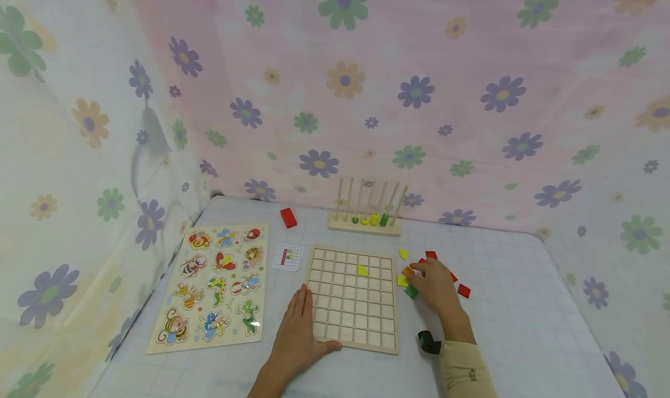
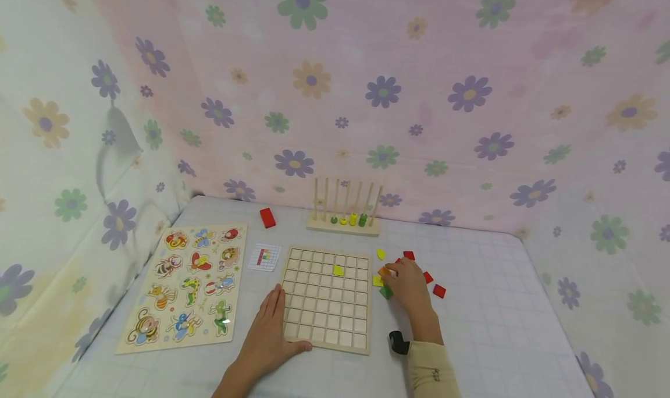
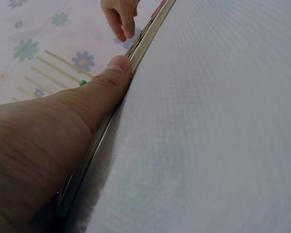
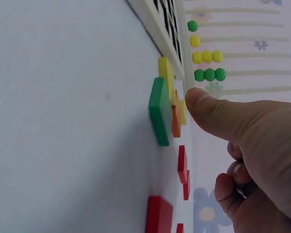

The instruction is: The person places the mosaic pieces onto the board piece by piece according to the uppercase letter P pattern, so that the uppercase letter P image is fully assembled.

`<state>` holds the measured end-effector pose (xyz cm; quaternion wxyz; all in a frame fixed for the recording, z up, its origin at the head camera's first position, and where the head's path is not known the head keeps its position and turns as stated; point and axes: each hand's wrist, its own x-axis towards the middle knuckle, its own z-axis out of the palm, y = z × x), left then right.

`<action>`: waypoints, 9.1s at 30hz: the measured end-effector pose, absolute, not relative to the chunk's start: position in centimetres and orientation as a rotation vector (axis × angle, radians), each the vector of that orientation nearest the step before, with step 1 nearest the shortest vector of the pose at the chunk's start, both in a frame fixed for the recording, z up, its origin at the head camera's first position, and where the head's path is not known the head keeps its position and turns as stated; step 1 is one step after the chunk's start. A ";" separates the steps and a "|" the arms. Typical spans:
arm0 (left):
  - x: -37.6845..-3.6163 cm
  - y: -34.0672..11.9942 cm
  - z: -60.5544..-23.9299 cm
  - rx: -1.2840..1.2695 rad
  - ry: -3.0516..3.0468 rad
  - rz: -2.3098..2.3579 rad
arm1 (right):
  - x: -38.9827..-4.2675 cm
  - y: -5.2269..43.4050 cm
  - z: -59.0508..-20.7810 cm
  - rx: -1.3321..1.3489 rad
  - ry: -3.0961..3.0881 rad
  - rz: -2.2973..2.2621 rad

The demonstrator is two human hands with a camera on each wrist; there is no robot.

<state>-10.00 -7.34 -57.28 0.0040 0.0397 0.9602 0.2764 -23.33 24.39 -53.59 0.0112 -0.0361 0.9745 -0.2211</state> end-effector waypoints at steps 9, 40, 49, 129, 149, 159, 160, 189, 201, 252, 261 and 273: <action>-10.0 -7.3 -57.2 0.125 3.008 0.862 | -23.3 24.9 -54.3 -0.025 3.008 -0.680; -10.0 -7.4 -57.4 0.123 2.990 0.879 | -23.5 23.9 -54.2 0.037 3.006 -0.683; -9.9 -7.3 -57.3 0.114 2.984 0.908 | -23.7 23.5 -53.6 -0.078 3.066 -0.653; -10.0 -7.2 -57.4 0.118 3.012 0.862 | -25.0 13.4 -52.4 -0.740 2.929 -0.577; -10.1 -7.2 -57.5 0.105 3.028 0.843 | -25.5 12.9 -52.1 -0.747 2.898 -0.478; -10.1 -7.2 -57.5 0.102 3.025 0.851 | -25.4 12.8 -52.1 -0.721 2.875 -0.538; -10.1 -7.2 -57.5 0.102 3.026 0.851 | -25.4 12.8 -52.1 -0.721 2.871 -0.547; -10.1 -7.0 -57.1 0.081 2.992 0.883 | -25.3 21.1 -51.8 -0.297 3.055 -0.876; -10.0 -7.0 -57.1 0.076 2.983 0.891 | -24.2 26.7 -52.6 0.025 3.057 -0.738; -10.0 -7.0 -57.3 0.093 3.006 0.876 | -25.3 26.8 -54.0 0.112 2.931 -0.670; -9.9 -6.9 -57.1 0.082 2.995 0.884 | -25.1 26.2 -53.1 0.037 2.970 -0.687; -10.1 -7.0 -57.3 0.075 2.993 0.877 | -25.0 24.8 -52.4 0.010 2.939 -0.720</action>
